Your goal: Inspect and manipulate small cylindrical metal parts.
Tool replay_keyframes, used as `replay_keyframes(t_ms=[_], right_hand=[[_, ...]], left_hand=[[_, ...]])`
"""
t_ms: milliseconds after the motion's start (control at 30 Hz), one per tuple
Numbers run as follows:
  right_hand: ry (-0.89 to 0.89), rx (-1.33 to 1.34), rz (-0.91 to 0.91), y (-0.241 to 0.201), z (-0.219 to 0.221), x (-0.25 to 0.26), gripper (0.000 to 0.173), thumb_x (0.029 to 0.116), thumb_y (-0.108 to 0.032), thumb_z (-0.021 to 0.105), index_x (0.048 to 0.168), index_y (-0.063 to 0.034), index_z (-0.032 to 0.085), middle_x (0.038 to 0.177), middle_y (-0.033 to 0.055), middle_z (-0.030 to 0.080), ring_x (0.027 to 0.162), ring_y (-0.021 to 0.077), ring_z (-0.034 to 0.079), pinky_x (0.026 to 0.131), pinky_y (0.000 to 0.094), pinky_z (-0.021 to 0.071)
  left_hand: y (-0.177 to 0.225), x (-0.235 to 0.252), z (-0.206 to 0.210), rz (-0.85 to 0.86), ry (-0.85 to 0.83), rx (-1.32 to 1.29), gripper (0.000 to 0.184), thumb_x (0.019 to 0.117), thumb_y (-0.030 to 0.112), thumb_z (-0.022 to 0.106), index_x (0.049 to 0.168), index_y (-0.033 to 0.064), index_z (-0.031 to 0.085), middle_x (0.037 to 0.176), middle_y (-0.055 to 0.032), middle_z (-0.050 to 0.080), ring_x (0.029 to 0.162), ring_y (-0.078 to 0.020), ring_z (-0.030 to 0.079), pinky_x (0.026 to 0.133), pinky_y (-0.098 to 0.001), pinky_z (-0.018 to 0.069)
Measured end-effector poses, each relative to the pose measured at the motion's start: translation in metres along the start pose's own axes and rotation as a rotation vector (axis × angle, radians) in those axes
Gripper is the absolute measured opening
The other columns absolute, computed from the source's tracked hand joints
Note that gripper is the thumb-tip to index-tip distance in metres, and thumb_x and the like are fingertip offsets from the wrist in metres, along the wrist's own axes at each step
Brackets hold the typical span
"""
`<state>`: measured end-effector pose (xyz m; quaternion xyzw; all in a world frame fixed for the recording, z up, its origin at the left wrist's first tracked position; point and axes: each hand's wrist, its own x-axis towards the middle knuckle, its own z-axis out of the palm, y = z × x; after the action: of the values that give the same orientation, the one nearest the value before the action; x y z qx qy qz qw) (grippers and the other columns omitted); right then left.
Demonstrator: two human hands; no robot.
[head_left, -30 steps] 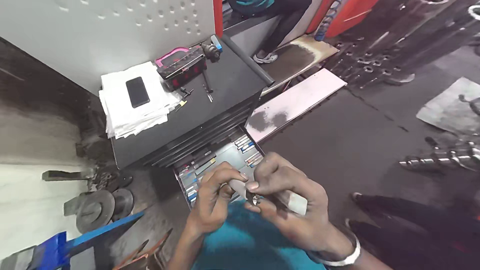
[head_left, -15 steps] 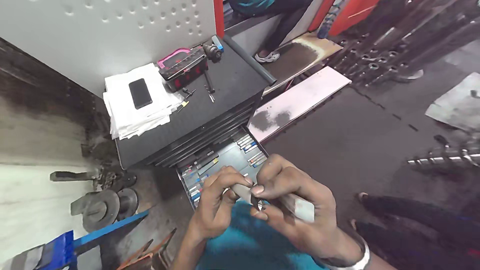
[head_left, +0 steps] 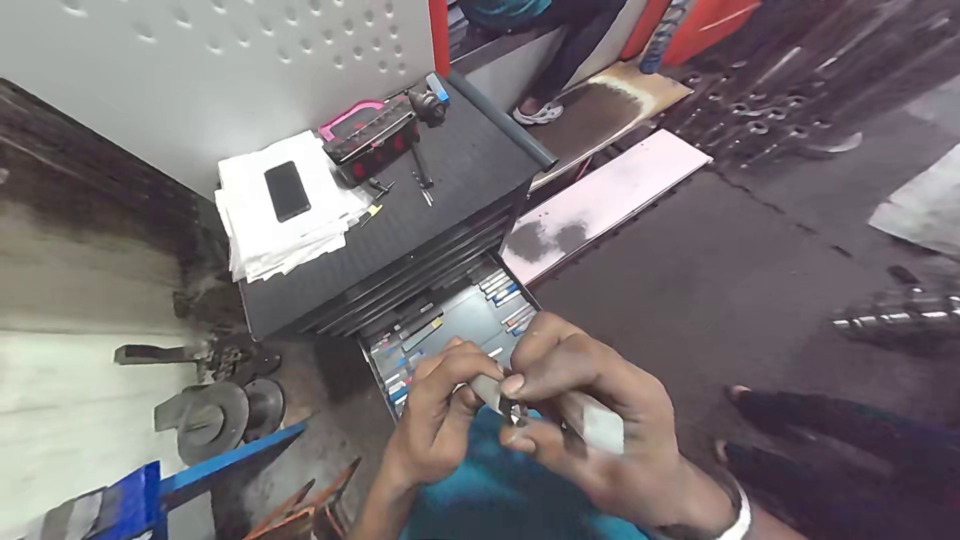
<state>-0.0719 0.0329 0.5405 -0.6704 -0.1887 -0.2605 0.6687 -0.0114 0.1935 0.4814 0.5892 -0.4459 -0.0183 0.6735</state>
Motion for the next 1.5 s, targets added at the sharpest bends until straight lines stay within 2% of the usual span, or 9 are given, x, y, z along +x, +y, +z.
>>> replay_keyframes(t_ms=[100, 267, 333, 467, 933, 1100, 1233, 1300, 1500], right_hand=[[-0.024, 0.084, 0.063, 0.000, -0.006, 0.003, 0.033, 0.1041, -0.039, 0.059, 0.120, -0.0101, 0.062, 0.102, -0.0019, 0.059, 0.084, -0.0029, 0.057, 0.069, 0.0104, 0.0493], [0.086, -0.037, 0.009, -0.005, -0.030, 0.015, 0.053, 0.1103, -0.051, 0.029, 0.105, -0.0135, 0.066, 0.098, -0.0040, 0.060, 0.089, 0.0039, 0.059, 0.080, 0.0209, 0.0528], [0.134, -0.110, -0.010, -0.010, -0.039, 0.018, 0.048, 0.1103, -0.048, 0.035, 0.109, -0.0131, 0.067, 0.095, -0.0061, 0.063, 0.081, -0.0003, 0.060, 0.072, 0.0171, 0.0526], [0.155, -0.114, -0.040, -0.019, -0.046, 0.020, 0.029, 0.1073, -0.039, 0.051, 0.117, -0.0158, 0.066, 0.106, -0.0063, 0.069, 0.092, 0.0042, 0.068, 0.077, 0.0210, 0.0597], [-0.118, -0.252, -0.001, -0.007, -0.048, 0.017, 0.027, 0.1065, -0.032, 0.056, 0.115, -0.0077, 0.065, 0.105, -0.0047, 0.069, 0.094, -0.0016, 0.065, 0.080, 0.0149, 0.0569], [-0.064, -0.176, 0.072, 0.004, -0.046, 0.014, 0.025, 0.1074, -0.031, 0.054, 0.116, -0.0105, 0.066, 0.106, -0.0073, 0.070, 0.090, -0.0025, 0.066, 0.076, 0.0145, 0.0571], [0.042, -0.064, 0.176, 0.020, -0.039, 0.006, 0.025, 0.1067, -0.033, 0.054, 0.115, -0.0128, 0.066, 0.101, -0.0063, 0.070, 0.082, 0.0006, 0.068, 0.071, 0.0182, 0.0599], [0.056, -0.025, 0.204, 0.027, -0.034, 0.002, 0.025, 0.1069, -0.032, 0.054, 0.115, -0.0116, 0.066, 0.099, -0.0045, 0.070, 0.081, 0.0022, 0.068, 0.071, 0.0202, 0.0604], [0.074, -0.013, 0.329, 0.058, -0.012, -0.024, 0.028, 0.1077, -0.024, 0.053, 0.108, 0.0024, 0.063, 0.092, 0.0019, 0.070, 0.080, 0.0000, 0.066, 0.072, 0.0190, 0.0581]], left_hand=[[0.000, 0.000, 0.000, -0.021, 0.040, 0.019, 0.030, 0.1111, 0.034, 0.040, 0.121, 0.0174, 0.062, 0.106, 0.0104, 0.066, 0.098, 0.0067, 0.060, 0.088, -0.0123, 0.0498], [-0.006, -0.004, -0.003, -0.044, 0.048, -0.024, 0.033, 0.1103, 0.038, 0.041, 0.124, 0.0170, 0.063, 0.099, 0.0016, 0.067, 0.083, -0.0038, 0.065, 0.073, -0.0203, 0.0571], [-0.006, -0.005, -0.003, -0.058, 0.052, 0.024, 0.035, 0.1102, 0.039, 0.040, 0.123, 0.0160, 0.063, 0.097, 0.0008, 0.067, 0.081, -0.0044, 0.066, 0.072, -0.0206, 0.0573], [-0.004, -0.004, -0.004, -0.060, 0.056, 0.140, 0.037, 0.1103, 0.040, 0.040, 0.121, 0.0149, 0.064, 0.092, 0.0021, 0.065, 0.079, -0.0022, 0.063, 0.071, -0.0198, 0.0564], [0.004, -0.005, -0.011, -0.066, 0.053, 0.398, 0.042, 0.1103, 0.042, 0.038, 0.121, 0.0143, 0.068, 0.085, -0.0010, 0.064, 0.076, -0.0067, 0.060, 0.072, -0.0251, 0.0500], [0.011, -0.001, -0.010, -0.097, 0.046, 0.424, 0.046, 0.1108, 0.041, 0.037, 0.126, 0.0088, 0.066, 0.086, -0.0048, 0.063, 0.076, -0.0065, 0.059, 0.070, -0.0212, 0.0505], [0.007, -0.003, -0.009, -0.174, 0.057, 0.412, 0.056, 0.1110, 0.042, 0.036, 0.155, 0.0066, 0.041, 0.095, -0.0063, 0.063, 0.080, -0.0032, 0.059, 0.076, -0.0191, 0.0526], [0.004, -0.004, -0.004, -0.193, 0.123, 0.358, 0.056, 0.1106, 0.042, 0.038, 0.158, 0.0122, 0.034, 0.088, -0.0002, 0.056, 0.072, -0.0001, 0.053, 0.067, -0.0161, 0.0490], [-0.003, -0.002, 0.014, -0.312, 0.054, 0.364, 0.078, 0.1031, 0.062, 0.042, 0.163, 0.0192, 0.015, 0.098, 0.0029, 0.057, 0.085, 0.0009, 0.055, 0.075, -0.0168, 0.0489]])
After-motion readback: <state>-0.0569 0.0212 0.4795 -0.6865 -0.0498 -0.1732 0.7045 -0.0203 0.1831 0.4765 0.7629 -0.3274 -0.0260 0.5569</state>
